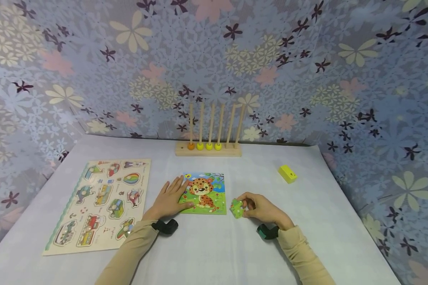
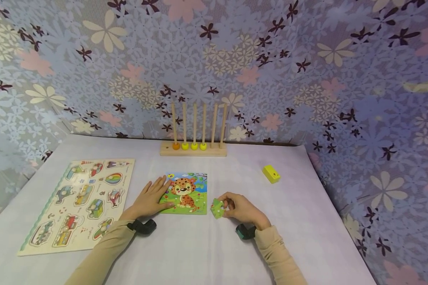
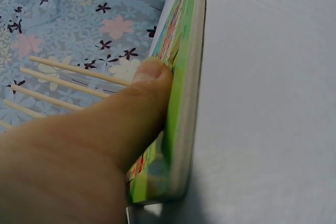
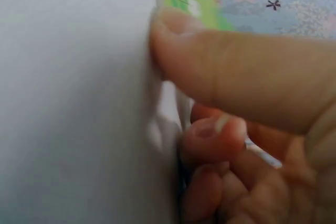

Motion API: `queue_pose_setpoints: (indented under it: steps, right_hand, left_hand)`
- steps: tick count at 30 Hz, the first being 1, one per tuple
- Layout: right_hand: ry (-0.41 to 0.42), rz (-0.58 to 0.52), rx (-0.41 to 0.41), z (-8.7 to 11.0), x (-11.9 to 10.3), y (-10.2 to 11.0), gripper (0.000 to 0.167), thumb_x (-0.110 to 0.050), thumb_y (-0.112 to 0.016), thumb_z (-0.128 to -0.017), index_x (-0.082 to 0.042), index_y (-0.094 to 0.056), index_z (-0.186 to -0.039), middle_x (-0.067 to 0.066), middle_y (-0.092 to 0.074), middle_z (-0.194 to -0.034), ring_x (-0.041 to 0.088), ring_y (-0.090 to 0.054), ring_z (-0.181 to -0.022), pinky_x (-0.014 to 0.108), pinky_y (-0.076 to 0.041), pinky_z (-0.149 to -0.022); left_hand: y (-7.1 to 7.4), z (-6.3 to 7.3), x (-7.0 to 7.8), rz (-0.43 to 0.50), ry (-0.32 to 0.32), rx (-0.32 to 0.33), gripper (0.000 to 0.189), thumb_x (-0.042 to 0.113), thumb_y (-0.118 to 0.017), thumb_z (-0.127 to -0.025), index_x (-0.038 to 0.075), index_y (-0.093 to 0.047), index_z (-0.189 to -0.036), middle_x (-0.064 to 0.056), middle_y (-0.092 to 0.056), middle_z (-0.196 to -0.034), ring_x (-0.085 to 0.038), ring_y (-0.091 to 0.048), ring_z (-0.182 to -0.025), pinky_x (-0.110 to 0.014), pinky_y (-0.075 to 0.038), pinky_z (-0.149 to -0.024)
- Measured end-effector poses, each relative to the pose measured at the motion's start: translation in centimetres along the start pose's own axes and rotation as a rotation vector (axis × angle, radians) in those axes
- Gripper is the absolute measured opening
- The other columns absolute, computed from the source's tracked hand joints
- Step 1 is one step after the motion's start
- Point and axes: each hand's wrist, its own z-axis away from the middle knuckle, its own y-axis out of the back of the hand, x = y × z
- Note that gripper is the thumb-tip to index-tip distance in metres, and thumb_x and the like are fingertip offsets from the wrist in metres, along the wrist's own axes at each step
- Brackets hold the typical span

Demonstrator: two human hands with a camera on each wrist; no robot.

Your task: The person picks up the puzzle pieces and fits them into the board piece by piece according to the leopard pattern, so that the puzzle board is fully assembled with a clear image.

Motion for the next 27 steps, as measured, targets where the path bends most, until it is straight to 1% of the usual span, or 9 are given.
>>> queue_pose_setpoints:
  steps: [4,6,8,13,15,17,21,24,27]
  right_hand:
    - [-0.051,-0.033,0.111,-0.4,-0.2,0.0,0.015,-0.01,-0.07,-0.087,-0.003,-0.064,-0.099,0.005,-0.058,-0.08,0.009,-0.049,-0.066,0.019,-0.042,-0.057]
    - [-0.072,-0.032,0.151,-0.8,-0.3,0.1,0.01,-0.013,-0.068,-0.09,-0.004,-0.066,-0.094,0.004,-0.061,-0.077,0.009,-0.049,-0.064,0.02,-0.043,-0.055]
    - [-0.083,-0.036,0.174,-1.4,-0.2,0.3,0.012,-0.014,-0.066,-0.092,-0.003,-0.067,-0.092,0.005,-0.064,-0.079,0.008,-0.05,-0.063,0.02,-0.043,-0.055]
    - [-0.125,-0.152,0.22,-3.6,-1.1,0.5,0.02,-0.016,-0.063,-0.094,0.002,-0.068,-0.1,0.011,-0.067,-0.085,0.012,-0.054,-0.065,0.023,-0.046,-0.057]
    - [-0.138,-0.195,0.223,-4.8,-2.1,0.0,0.021,-0.016,-0.062,-0.095,0.002,-0.068,-0.104,0.014,-0.067,-0.087,0.014,-0.056,-0.066,0.025,-0.047,-0.06]
    - [-0.13,-0.214,0.214,-5.9,-3.4,-0.7,0.022,-0.017,-0.062,-0.095,0.001,-0.068,-0.106,0.016,-0.068,-0.088,0.015,-0.058,-0.067,0.026,-0.049,-0.062]
    - [-0.082,-0.25,0.182,-8.1,-5.8,-2.9,0.02,-0.017,-0.061,-0.096,-0.001,-0.069,-0.106,0.019,-0.068,-0.09,0.013,-0.058,-0.065,0.026,-0.049,-0.06]
    - [-0.045,-0.248,0.157,-9.2,-6.6,-4.7,0.02,-0.017,-0.061,-0.096,-0.001,-0.069,-0.105,0.017,-0.068,-0.086,0.011,-0.056,-0.062,0.025,-0.048,-0.056]
    - [-0.03,-0.2,0.142,-9.7,-6.7,-6.2,0.019,-0.017,-0.062,-0.095,-0.002,-0.069,-0.103,0.012,-0.068,-0.082,0.01,-0.055,-0.06,0.023,-0.048,-0.054]
  left_hand:
    - [0.2,0.0,0.0,-0.003,0.002,-0.002,0.085,0.051,-0.056,-0.093,0.008,-0.016,-0.155,-0.016,-0.006,-0.164,-0.034,-0.005,-0.152,-0.054,-0.001,-0.123]
    - [0.2,0.0,0.0,-0.006,0.001,0.001,0.085,0.05,-0.056,-0.093,0.008,-0.017,-0.155,-0.015,-0.006,-0.164,-0.034,-0.006,-0.152,-0.054,-0.001,-0.123]
    - [0.2,0.0,-0.1,-0.004,-0.005,0.006,0.085,0.05,-0.057,-0.093,0.007,-0.017,-0.155,-0.016,-0.007,-0.163,-0.035,-0.006,-0.152,-0.054,-0.002,-0.123]
    - [-0.1,0.0,-0.2,-0.005,-0.011,0.003,0.086,0.051,-0.056,-0.092,0.007,-0.017,-0.155,-0.017,-0.007,-0.163,-0.035,-0.007,-0.152,-0.055,-0.003,-0.123]
    - [-0.3,0.0,-0.2,-0.011,-0.008,-0.003,0.086,0.052,-0.056,-0.093,0.008,-0.017,-0.155,-0.016,-0.006,-0.163,-0.034,-0.007,-0.152,-0.055,-0.003,-0.123]
    - [-0.3,0.0,-0.1,-0.013,-0.01,0.0,0.085,0.052,-0.056,-0.093,0.008,-0.017,-0.155,-0.016,-0.007,-0.163,-0.034,-0.008,-0.152,-0.055,-0.003,-0.123]
    - [0.0,0.1,0.1,-0.016,-0.001,-0.004,0.09,0.055,-0.058,-0.09,0.009,-0.017,-0.156,-0.016,-0.007,-0.163,-0.034,-0.007,-0.152,-0.054,-0.003,-0.123]
    - [0.2,0.1,0.2,-0.019,0.002,-0.008,0.098,0.06,-0.061,-0.085,0.008,-0.016,-0.156,-0.016,-0.006,-0.163,-0.034,-0.007,-0.152,-0.054,-0.004,-0.123]
    - [0.4,0.1,0.2,-0.028,0.003,-0.015,0.105,0.063,-0.065,-0.081,0.008,-0.015,-0.156,-0.017,-0.006,-0.163,-0.034,-0.007,-0.152,-0.054,-0.004,-0.123]
